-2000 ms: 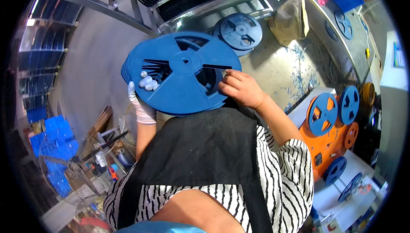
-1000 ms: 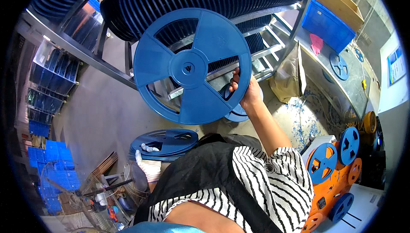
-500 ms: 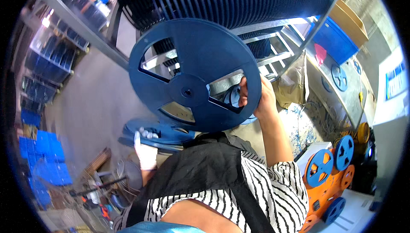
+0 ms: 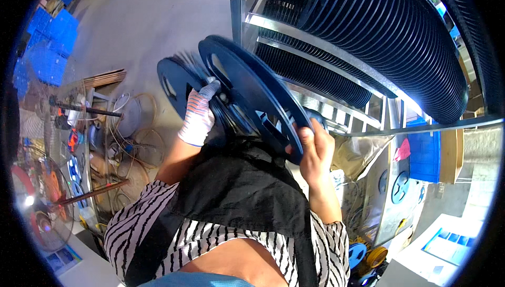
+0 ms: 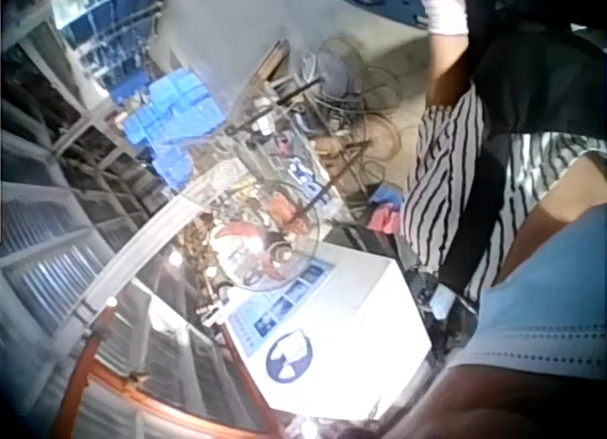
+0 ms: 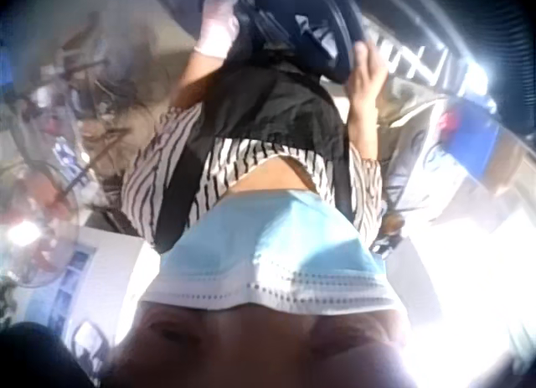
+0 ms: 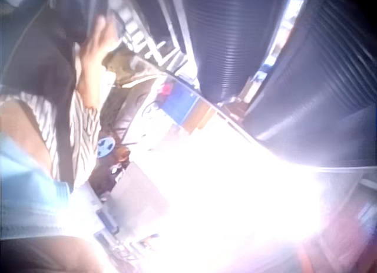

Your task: The person repeatedly picks up blue plastic reel-like parts from a table and stacks them onto a metal rack. The person handles the parts one at a time, placing them in a vertical stack on the rack.

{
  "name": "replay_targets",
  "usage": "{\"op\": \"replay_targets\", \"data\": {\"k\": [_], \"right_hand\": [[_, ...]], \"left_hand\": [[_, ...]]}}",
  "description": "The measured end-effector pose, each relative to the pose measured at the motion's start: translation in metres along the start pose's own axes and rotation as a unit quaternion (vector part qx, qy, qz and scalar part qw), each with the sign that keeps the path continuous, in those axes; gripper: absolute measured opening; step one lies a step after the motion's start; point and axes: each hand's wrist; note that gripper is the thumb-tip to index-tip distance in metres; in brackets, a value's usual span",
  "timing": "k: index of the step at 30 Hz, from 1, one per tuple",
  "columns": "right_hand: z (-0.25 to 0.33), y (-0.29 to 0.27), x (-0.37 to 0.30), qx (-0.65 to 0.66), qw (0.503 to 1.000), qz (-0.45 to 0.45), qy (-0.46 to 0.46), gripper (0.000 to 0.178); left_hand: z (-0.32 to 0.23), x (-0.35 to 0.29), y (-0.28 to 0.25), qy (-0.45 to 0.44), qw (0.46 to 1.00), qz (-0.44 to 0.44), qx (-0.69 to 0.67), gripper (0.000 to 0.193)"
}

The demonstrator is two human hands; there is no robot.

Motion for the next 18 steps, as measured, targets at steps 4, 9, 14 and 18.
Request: {"op": "replay_targets", "data": {"k": [4, 9, 14, 18], "right_hand": [[-0.003, -0.012, -0.002, 0.064, 0.998, -0.002, 0.013, 0.048], [-0.020, -0.017, 0.007, 0.117, 0.993, -0.011, 0.026, 0.041], [-0.017, -0.026, 0.013, 0.192, 0.980, -0.042, 0.015, 0.037], [-0.009, -0.056, 0.005, 0.218, 0.961, -0.168, 0.024, 0.032]], "left_hand": [[0.018, -0.010, -0.030, 0.143, 0.986, -0.029, 0.084, 0.012], [-0.001, -0.026, -0.041, 0.046, 0.996, -0.036, -0.060, 0.013], [-0.010, -0.040, -0.060, 0.020, 0.997, -0.020, -0.069, 0.011], [-0.010, -0.019, -0.128, 0.010, 0.987, 0.035, -0.156, 0.010]]}}
Point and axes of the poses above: each hand's wrist, its own x-axis towards the middle knuckle, its own y-axis out of the palm, z = x × y, and after that the axes turned 4 degrees about y, right-handed
